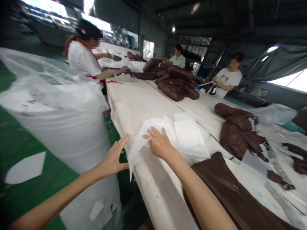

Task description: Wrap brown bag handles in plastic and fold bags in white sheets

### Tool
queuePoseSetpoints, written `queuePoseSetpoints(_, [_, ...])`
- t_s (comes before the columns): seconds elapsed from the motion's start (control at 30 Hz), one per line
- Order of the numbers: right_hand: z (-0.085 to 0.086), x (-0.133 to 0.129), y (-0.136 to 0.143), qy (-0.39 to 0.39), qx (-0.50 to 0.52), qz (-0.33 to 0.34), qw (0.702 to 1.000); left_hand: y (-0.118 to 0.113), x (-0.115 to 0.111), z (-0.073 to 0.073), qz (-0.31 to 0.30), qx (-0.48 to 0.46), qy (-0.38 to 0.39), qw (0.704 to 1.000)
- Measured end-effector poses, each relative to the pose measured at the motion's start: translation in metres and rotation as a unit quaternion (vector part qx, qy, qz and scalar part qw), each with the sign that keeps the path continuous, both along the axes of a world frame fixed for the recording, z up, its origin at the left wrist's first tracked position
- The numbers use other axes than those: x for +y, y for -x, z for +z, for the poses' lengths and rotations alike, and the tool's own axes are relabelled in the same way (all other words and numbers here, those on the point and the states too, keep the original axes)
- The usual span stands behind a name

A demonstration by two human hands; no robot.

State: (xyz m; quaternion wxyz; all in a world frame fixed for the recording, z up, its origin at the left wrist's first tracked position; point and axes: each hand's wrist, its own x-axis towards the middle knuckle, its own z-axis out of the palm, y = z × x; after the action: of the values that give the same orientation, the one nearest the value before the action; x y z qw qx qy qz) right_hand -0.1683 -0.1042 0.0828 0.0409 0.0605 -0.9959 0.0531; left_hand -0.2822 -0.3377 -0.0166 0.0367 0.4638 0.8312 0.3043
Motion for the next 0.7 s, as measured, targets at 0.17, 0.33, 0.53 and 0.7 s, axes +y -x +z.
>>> queuePoseSetpoints(0.17, [0.041, 0.080, -0.038, 0.037, 0.101, -0.315, 0.943, -0.005, 0.030, -0.001, -0.088, 0.037, -0.015, 0.995])
queuePoseSetpoints(0.33, [0.022, 0.136, -0.067, 0.077, -0.024, -0.508, 0.858, -0.005, 0.030, -0.027, -0.110, 0.090, -0.080, 0.987])
queuePoseSetpoints(0.53, [-0.004, 0.128, -0.068, 0.052, -0.041, -0.518, 0.853, 0.014, 0.063, -0.006, 0.051, -0.118, -0.204, 0.971])
queuePoseSetpoints(0.7, [-0.011, 0.123, -0.056, 0.062, -0.024, -0.521, 0.851, -0.009, 0.087, 0.004, 0.046, -0.096, -0.204, 0.973])
